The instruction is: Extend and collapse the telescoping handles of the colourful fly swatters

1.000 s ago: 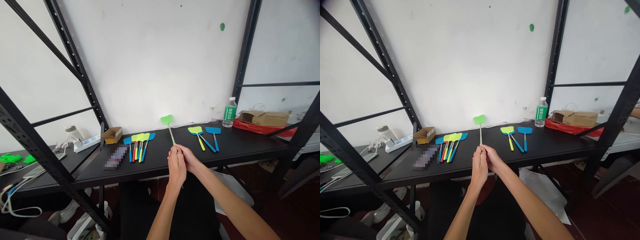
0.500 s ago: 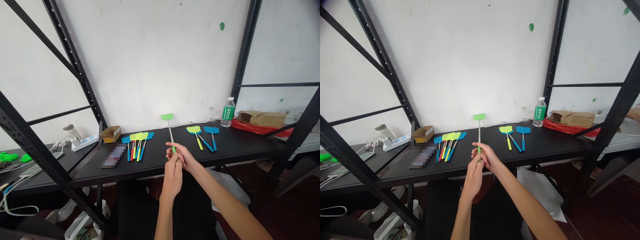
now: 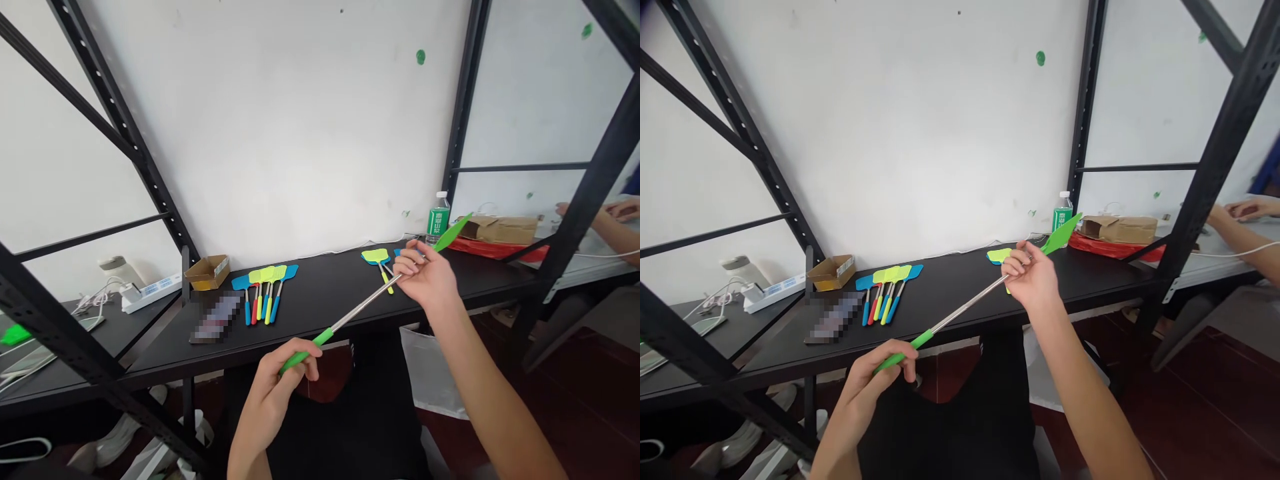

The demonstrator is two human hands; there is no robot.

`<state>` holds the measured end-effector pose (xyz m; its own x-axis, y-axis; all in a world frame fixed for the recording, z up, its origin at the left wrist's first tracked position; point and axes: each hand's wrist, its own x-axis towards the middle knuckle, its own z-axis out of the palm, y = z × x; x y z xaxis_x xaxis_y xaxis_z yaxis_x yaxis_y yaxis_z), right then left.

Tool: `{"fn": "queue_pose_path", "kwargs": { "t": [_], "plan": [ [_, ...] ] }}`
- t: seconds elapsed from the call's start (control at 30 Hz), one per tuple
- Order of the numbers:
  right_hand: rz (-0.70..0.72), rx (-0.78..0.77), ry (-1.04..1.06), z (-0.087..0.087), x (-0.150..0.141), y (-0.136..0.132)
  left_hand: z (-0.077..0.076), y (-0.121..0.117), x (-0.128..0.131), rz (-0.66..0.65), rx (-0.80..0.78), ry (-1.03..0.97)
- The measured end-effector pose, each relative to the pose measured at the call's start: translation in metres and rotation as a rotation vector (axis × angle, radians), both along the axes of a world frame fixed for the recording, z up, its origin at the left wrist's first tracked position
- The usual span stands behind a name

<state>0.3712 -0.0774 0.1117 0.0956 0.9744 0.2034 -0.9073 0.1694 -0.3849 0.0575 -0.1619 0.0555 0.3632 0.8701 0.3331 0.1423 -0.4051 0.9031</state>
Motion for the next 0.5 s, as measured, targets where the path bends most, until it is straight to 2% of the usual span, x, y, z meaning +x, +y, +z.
{"fn": "queue_pose_path", "kwargs": {
  "t": [0.17,0.3,0.5],
  "plan": [
    [-0.142,0.06,0.043,0.008,0.016,-0.018,0.0,-0.005,0.013,0.038,-0.021,0.023],
    [-0.145,0.069,0.086,0.013,0.02,-0.028,0.006,-0.01,0.019,0.001,-0.069,-0.033],
    [-0.149,0.114,0.055,0.019,0.006,-0.038,0.009,-0.009,0.021,0.015,-0.143,-0.048]
  ]
}}
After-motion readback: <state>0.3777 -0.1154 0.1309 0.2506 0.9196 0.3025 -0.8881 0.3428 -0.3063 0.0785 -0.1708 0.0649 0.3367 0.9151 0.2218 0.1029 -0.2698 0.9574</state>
